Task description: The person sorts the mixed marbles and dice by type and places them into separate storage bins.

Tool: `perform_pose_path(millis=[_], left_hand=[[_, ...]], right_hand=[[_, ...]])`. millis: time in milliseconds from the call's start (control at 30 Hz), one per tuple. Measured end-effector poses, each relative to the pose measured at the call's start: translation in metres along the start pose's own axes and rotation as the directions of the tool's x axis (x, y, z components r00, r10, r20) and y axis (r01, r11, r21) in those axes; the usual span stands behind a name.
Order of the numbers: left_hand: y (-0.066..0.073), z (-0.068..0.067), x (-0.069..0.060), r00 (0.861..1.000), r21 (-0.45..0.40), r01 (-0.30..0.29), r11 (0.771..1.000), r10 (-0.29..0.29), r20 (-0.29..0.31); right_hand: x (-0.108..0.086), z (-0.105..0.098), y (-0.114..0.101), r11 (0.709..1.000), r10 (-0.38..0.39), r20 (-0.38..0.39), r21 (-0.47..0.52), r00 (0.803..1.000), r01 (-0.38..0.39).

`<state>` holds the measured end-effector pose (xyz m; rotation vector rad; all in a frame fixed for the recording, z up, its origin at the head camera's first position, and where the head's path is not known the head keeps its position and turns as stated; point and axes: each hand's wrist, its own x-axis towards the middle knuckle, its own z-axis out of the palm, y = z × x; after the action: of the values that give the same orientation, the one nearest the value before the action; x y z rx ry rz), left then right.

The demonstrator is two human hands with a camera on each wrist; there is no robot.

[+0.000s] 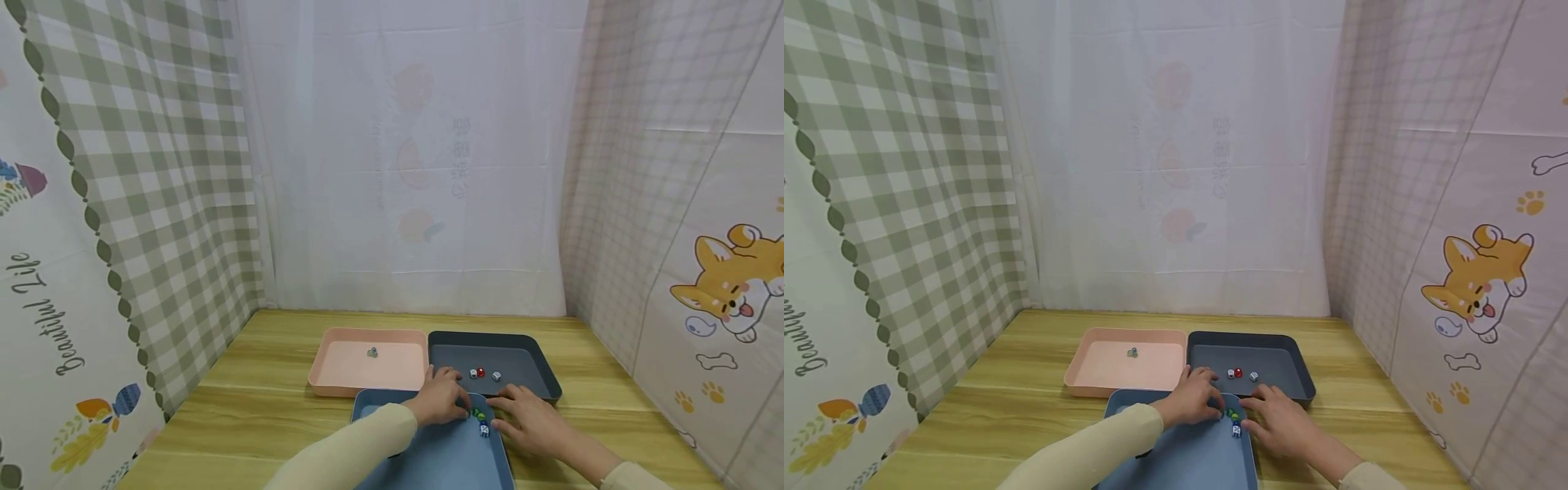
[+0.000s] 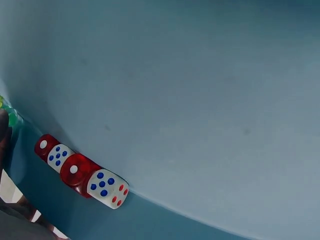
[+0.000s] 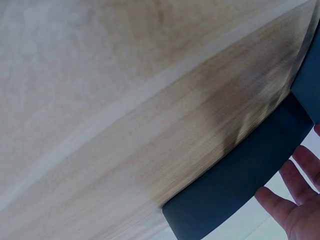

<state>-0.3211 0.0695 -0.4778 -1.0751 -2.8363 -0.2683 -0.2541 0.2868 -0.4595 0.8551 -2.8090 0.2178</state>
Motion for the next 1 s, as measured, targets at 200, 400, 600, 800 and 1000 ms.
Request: perform_pose_path(millis=[200, 400, 600, 800, 1000], left_hand=[[0.0, -0.001, 0.0, 1.0, 0.009, 0.004, 1.0, -0.004, 0.008], [0.0, 0.0, -0.001, 1.0, 0.018, -0.012, 1.0, 0.012, 0.015], [-0.004, -0.001, 0.0, 1.0, 0.0, -0.014, 1.0, 0.014, -0.002], [-0.011, -0.009, 0.002, 0.999, -0.045, -0.016, 0.999, 0.015, -0.032], [-0.012, -0.023, 0.0, 0.999, -0.079, 0.013, 0.997, -0.015, -0.029]], right_hand=[[0.0, 0.0, 0.0, 1.0, 0.002, 0.003, 0.001, 1.0, -0.002], [0.001, -0.002, -0.001, 1.0, 0.006, 0.013, 0.013, 1.0, -0.007], [0.001, -0.002, -0.001, 1.0, 0.016, 0.017, 0.007, 1.0, -0.016], [0.001, -0.003, -0.003, 1.0, 0.025, 0.019, 0.011, 1.0, -0.025], [0.0, -0.003, -0.003, 1.0, 0.02, 0.014, 0.017, 1.0, -0.02]])
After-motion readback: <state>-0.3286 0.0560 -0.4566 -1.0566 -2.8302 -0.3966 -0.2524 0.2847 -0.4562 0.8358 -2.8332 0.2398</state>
